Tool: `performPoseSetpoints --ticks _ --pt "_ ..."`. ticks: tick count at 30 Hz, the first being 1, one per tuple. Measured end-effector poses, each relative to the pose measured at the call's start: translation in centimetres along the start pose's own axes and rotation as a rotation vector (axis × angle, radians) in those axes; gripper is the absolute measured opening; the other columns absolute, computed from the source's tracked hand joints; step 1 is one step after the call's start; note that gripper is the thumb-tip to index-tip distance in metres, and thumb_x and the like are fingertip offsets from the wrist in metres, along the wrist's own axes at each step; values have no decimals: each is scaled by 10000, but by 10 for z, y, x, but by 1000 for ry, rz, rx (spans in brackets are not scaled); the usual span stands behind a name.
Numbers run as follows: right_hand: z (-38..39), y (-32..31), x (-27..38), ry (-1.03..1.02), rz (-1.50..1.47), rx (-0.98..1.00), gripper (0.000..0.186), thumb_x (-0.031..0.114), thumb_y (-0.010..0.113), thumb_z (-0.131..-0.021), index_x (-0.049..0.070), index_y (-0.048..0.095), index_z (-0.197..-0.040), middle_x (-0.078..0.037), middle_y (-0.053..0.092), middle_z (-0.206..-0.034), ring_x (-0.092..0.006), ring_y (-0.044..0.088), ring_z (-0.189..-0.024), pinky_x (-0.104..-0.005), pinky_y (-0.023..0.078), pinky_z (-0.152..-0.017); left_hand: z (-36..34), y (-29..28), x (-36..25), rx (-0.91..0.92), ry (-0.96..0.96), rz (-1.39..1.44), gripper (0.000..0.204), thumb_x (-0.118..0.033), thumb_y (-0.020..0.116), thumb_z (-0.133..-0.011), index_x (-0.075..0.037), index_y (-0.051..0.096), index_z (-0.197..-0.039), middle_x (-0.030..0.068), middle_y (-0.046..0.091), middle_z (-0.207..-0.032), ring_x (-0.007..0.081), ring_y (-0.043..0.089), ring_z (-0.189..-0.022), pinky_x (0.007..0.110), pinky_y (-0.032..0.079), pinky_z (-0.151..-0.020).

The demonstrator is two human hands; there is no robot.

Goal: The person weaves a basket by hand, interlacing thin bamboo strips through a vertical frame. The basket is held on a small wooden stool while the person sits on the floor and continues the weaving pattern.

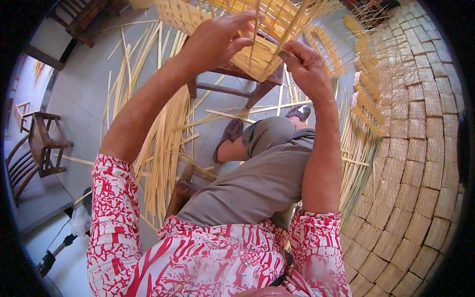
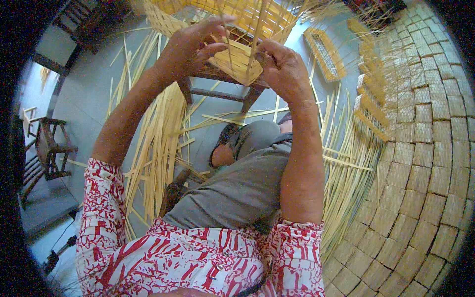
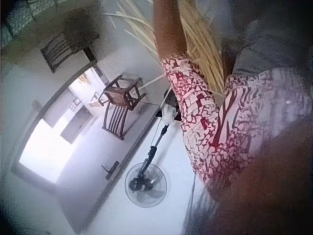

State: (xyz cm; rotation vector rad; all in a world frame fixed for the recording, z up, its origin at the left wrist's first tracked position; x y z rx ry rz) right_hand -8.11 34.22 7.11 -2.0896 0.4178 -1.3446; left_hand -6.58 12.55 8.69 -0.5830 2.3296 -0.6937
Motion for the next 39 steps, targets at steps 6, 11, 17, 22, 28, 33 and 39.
performPoseSetpoints --ticks 6,11,17,22,28,33,39 --pt "2 3 9 21 84 73 153 163 641 -902 113 681 -1041 -145 694 -823 -281 675 -769 -389 510 -712 32 3 -34 -244 -99 151 442 -48 683 -898 -100 531 -1310 89 701 -1103 185 720 -847 331 601 -706" --pt "7 15 19 -94 46 16 138 163 630 -900 141 681 -1026 -159 704 -854 -346 691 -818 -440 529 -713 16 26 -36 -118 25 -25 189 -61 631 -915 -34 636 -1102 158 683 -983 339 692 -842 391 552 -719" --pt "11 15 34 -139 222 28 165 159 606 -900 164 683 -1046 -164 708 -866 -400 680 -846 -488 541 -715 13 20 -37 -10 80 -112 119 -89 620 -932 -14 639 -1022 154 683 -914 300 704 -795 372 552 -686" --pt "9 21 28 -164 112 5 145 185 603 -910 157 684 -1028 -170 706 -858 -400 682 -828 -488 548 -719 7 19 -31 8 -106 16 164 -167 623 -971 -16 653 -1027 109 693 -774 177 704 -665 305 553 -594" --pt "6 24 26 -83 70 43 166 211 601 -922 147 698 -1040 -170 710 -872 -389 687 -822 -475 549 -732 9 19 -25 -2 -220 75 179 -181 615 -982 -30 650 -1073 89 692 -758 151 699 -641 287 554 -567" --pt "7 22 29 -87 115 50 169 216 593 -929 147 704 -1036 -168 707 -848 -384 690 -816 -473 545 -733 11 19 -16 97 -196 149 166 -162 606 -985 -52 633 -1106 81 675 -759 139 682 -642 297 562 -579" --pt "14 19 40 -182 144 -2 151 201 603 -920 158 689 -1038 -157 703 -832 -389 685 -796 -486 547 -699 15 16 -18 154 -73 187 140 -107 607 -970 -68 621 -1104 70 633 -767 135 658 -647 306 567 -589"
Point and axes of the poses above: each hand's wrist, its own z-axis away from the middle knuckle, its own y-axis out of the palm, x = y × z, the point moved 5 cm from there along -z, towards the middle knuckle
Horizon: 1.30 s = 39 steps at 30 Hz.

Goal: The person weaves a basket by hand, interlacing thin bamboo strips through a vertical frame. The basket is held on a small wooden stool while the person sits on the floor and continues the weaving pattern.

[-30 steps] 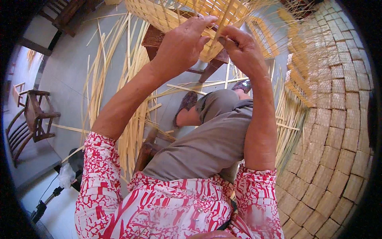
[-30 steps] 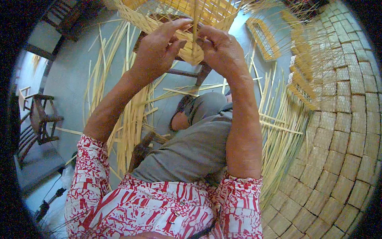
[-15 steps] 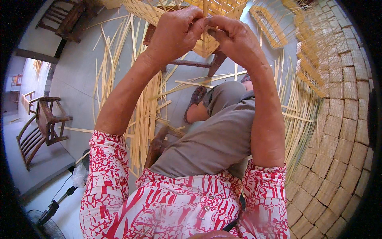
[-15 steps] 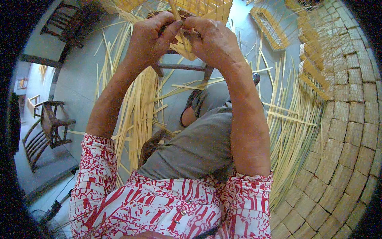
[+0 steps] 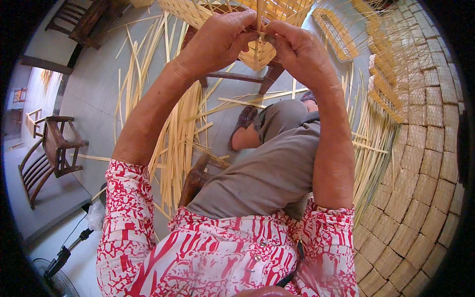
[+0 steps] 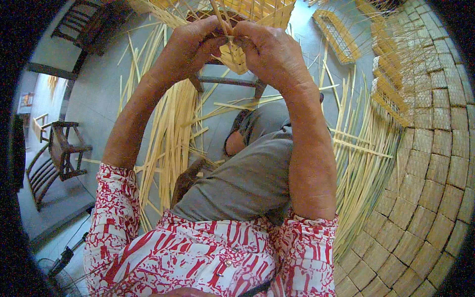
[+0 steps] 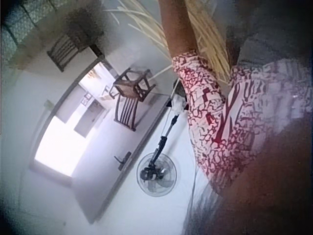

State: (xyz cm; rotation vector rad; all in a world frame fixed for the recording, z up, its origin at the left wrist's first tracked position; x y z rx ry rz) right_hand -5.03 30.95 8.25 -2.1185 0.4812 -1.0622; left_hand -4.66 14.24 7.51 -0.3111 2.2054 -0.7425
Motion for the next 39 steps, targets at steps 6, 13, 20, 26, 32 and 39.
performPoseSetpoints --ticks 6,13,20,26,32,39 --pt "2 0 2 -28 155 -60 106 221 626 -914 160 667 -991 -165 684 -775 -393 680 -760 -507 534 -641 -2 4 -2 -59 63 -208 144 -96 622 -943 -59 607 -1081 108 611 -771 228 652 -656 357 542 -599" --pt "3 5 8 1 181 -62 168 296 637 -928 131 663 -908 -168 669 -728 -396 667 -710 -505 510 -600 13 -7 -6 30 2 -275 157 -90 618 -928 -60 613 -1082 154 642 -848 361 653 -795 430 519 -696" --pt "9 20 13 -121 36 102 311 385 652 -920 97 677 -807 -172 629 -677 -393 639 -684 -482 498 -595 39 -20 -12 176 57 -151 161 -74 647 -915 -53 640 -1074 140 661 -879 301 674 -795 381 530 -702" --pt "-3 21 7 -195 -92 232 275 355 655 -924 95 706 -851 -165 640 -704 -397 633 -696 -461 501 -606 43 -21 -15 161 44 -100 175 -54 647 -920 -47 602 -1089 100 653 -957 211 668 -779 331 530 -681" --pt "-11 16 17 -247 -122 298 291 362 685 -903 75 722 -880 -140 651 -712 -336 634 -670 -419 504 -596 41 -25 -18 152 125 53 260 -1 658 -913 -54 547 -1142 50 634 -1041 119 651 -808 274 536 -686" --pt "-20 20 22 -268 -175 497 333 357 699 -904 42 681 -797 -133 641 -667 -263 638 -579 -404 494 -572 51 -28 10 220 10 126 315 -10 676 -912 -51 533 -1189 45 636 -1064 118 666 -844 285 561 -711"
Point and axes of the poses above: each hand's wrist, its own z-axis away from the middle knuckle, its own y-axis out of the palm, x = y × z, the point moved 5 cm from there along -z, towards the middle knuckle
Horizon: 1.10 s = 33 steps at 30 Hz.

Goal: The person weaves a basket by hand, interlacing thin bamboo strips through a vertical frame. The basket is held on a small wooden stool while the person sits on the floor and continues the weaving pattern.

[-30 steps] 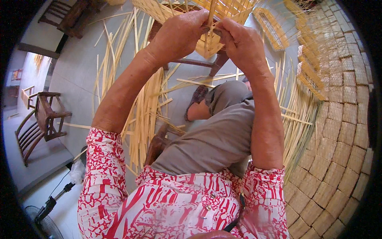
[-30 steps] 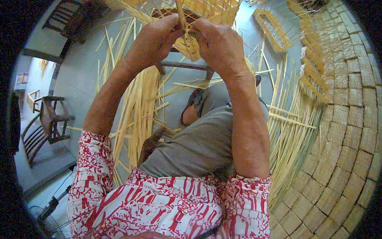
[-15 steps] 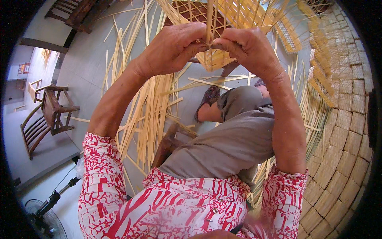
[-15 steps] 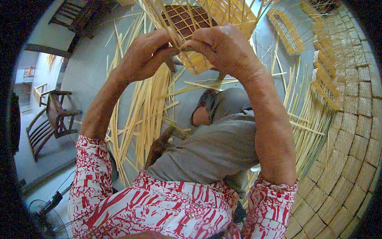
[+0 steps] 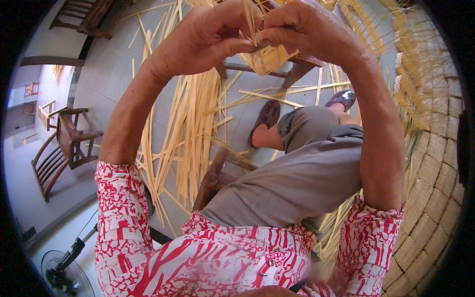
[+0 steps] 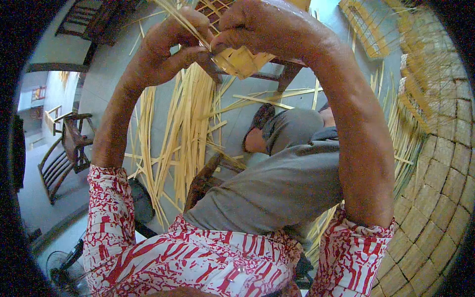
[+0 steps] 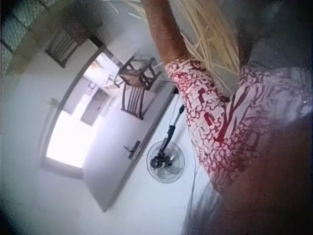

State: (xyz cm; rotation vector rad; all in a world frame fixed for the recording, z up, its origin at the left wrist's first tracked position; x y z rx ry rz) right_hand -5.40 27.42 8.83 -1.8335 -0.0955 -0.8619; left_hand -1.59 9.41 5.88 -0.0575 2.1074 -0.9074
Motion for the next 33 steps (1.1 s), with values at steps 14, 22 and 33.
performPoseSetpoints --ticks 14,22,33 --pt "21 -30 7 -95 479 -682 238 364 651 -909 128 678 -893 -100 678 -828 -343 647 -794 -476 482 -730 -27 -9 -13 -338 -283 2 160 -107 799 -828 -20 681 -890 34 690 -778 86 660 -741 253 538 -677" --pt "21 49 -13 600 -839 -356 155 166 544 -940 60 634 -1007 -101 654 -803 -175 600 -601 -355 465 -541 -22 -13 -4 -391 -328 53 113 -40 761 -850 -14 651 -843 6 667 -791 42 616 -731 219 517 -648" --pt "20 -41 -6 3 -1156 -1303 444 225 503 -1046 95 416 -1462 -116 658 -1056 -197 656 -838 -332 566 -821 -20 -8 -5 -474 -202 108 124 -46 773 -850 -41 653 -879 9 645 -823 42 589 -707 223 483 -621"
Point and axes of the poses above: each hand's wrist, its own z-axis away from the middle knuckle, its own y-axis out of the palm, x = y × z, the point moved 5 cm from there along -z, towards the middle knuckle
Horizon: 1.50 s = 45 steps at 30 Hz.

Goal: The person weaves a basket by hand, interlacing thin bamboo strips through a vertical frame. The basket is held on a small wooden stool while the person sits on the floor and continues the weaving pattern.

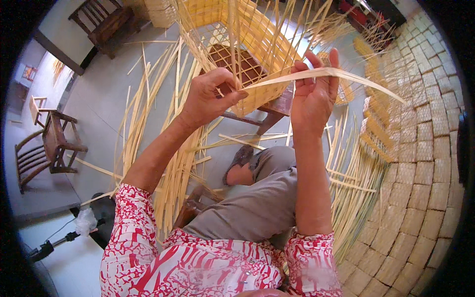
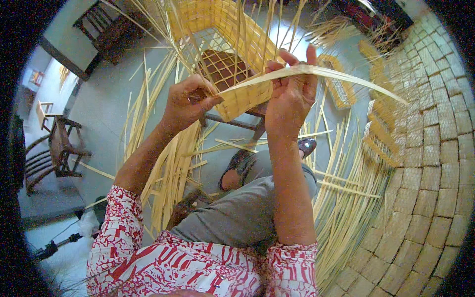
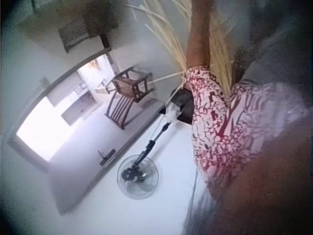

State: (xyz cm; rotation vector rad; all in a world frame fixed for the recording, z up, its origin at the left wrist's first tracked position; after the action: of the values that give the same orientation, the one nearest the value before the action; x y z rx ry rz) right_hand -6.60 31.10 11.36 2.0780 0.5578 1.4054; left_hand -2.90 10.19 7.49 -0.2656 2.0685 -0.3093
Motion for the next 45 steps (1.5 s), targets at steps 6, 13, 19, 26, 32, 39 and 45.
performPoseSetpoints --ticks 6,13,19,26,32,39,45 --pt "-11 24 -14 391 -502 391 539 485 426 -1035 76 505 -1377 -151 684 -1066 -256 678 -898 -386 566 -808 -3 1 -2 -45 35 77 157 -72 796 -839 -36 644 -858 -6 588 -794 29 519 -665 215 420 -573" --pt "-3 37 -25 515 61 610 448 341 597 -997 -10 590 -1276 -126 707 -1124 -168 683 -823 -237 542 -640 -5 -6 -5 -52 73 29 206 -112 832 -788 -34 661 -874 41 608 -776 108 616 -665 252 499 -592" --pt "23 56 -11 262 511 704 265 179 707 -932 38 681 -1155 -2 686 -1031 -57 575 -818 -211 466 -740 -3 -4 -4 -105 104 -4 204 -131 831 -787 -48 668 -875 51 620 -789 128 622 -666 266 503 -597" --pt "10 37 -4 137 473 277 314 300 564 -1031 43 647 -871 20 572 -820 -58 476 -731 -244 390 -636 -5 -6 -9 -93 123 -68 156 -103 800 -818 -47 663 -865 40 619 -798 116 620 -668 257 500 -589" --pt "3 38 -4 144 519 295 135 119 573 -983 22 655 -1029 -13 632 -925 -79 558 -868 -244 454 -773 -4 -5 -11 -117 103 -39 148 -95 805 -810 -40 675 -855 38 614 -768 120 610 -644 258 484 -576" --pt "-16 4 22 48 376 -38 165 189 545 -977 82 638 -895 -3 625 -848 -92 566 -802 -259 458 -726 -3 -6 -21 -125 124 -85 130 -70 788 -813 -31 676 -867 48 624 -773 122 616 -656 263 495 -577" --pt "-43 2 6 192 500 168 319 209 465 -972 49 642 -1183 -57 660 -1102 -119 535 -871 -265 455 -771 -8 -2 -18 -127 52 -41 148 -84 786 -830 -17 654 -832 51 616 -764 115 610 -654 256 478 -573"
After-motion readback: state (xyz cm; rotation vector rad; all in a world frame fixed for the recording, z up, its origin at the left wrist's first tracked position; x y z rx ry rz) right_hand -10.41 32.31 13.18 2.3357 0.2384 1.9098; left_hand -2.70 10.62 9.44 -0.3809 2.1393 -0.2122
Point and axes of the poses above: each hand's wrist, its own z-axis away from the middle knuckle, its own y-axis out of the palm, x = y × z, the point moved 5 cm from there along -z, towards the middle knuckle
